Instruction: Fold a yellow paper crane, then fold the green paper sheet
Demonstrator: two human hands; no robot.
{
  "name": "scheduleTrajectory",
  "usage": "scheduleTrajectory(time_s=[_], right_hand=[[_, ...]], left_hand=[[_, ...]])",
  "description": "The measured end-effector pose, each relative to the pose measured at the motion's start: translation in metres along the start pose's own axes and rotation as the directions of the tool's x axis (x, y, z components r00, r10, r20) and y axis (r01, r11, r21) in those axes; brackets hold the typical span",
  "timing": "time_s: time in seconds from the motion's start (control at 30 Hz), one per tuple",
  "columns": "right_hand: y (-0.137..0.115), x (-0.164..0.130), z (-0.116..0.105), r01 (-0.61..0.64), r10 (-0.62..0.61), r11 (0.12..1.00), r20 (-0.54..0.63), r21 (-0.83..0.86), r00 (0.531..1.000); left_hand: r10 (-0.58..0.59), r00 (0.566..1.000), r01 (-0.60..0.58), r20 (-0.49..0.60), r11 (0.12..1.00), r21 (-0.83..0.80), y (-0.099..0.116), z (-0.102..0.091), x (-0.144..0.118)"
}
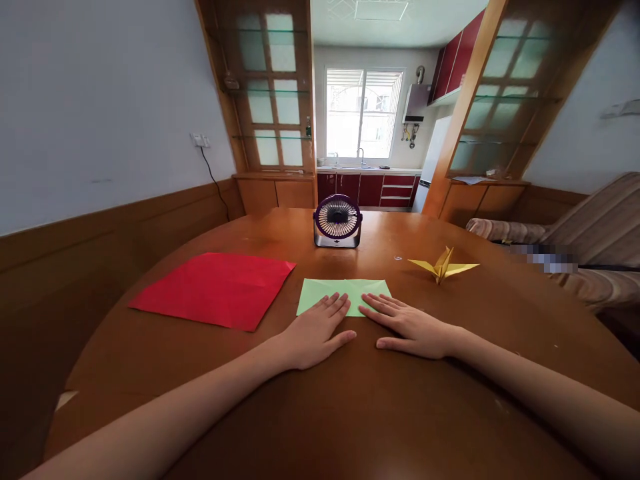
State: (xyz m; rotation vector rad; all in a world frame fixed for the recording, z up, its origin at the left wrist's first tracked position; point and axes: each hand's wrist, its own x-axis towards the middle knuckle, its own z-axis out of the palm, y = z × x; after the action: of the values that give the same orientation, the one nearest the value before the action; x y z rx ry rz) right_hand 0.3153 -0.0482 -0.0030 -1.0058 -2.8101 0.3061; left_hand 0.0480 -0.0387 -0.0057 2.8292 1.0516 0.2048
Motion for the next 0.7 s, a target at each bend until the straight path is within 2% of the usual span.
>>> scheduleTrajectory(time_s=[0.23, 0.4, 0.53, 0.63, 0.7], right_hand=[[0.0, 0.001, 0.001, 0.016, -0.017, 0.999, -0.048, -0.029, 0.999], [-0.001, 0.006, -0.001, 0.016, -0.026, 0.997, -0.142, -0.074, 0.99], [0.001, 0.011, 0.0, 0.042, -0.057, 0.997, -0.228, -0.07, 0.972], [0.004, 0.014, 0.001, 0.063, -0.084, 0.994, -0.262, -0.084, 0.962], [0.004, 0.015, 0.002, 0.068, -0.09, 0.994, -0.276, -0.088, 0.957]], left_hand=[[-0.038, 0.998, 0.037, -0.058, 0.999, -0.007, -0.011, 0.006, 0.011], [-0.03, 0.981, 0.039, -0.191, 0.998, 0.041, -0.014, 0.004, 0.019], [0.144, 0.942, -0.107, -0.303, 0.985, 0.136, -0.014, 0.002, 0.02], [0.29, 0.905, -0.222, -0.311, 0.946, 0.236, -0.013, 0.001, 0.022], [0.35, 0.89, -0.257, -0.291, 0.915, 0.311, -0.014, 0.001, 0.023]])
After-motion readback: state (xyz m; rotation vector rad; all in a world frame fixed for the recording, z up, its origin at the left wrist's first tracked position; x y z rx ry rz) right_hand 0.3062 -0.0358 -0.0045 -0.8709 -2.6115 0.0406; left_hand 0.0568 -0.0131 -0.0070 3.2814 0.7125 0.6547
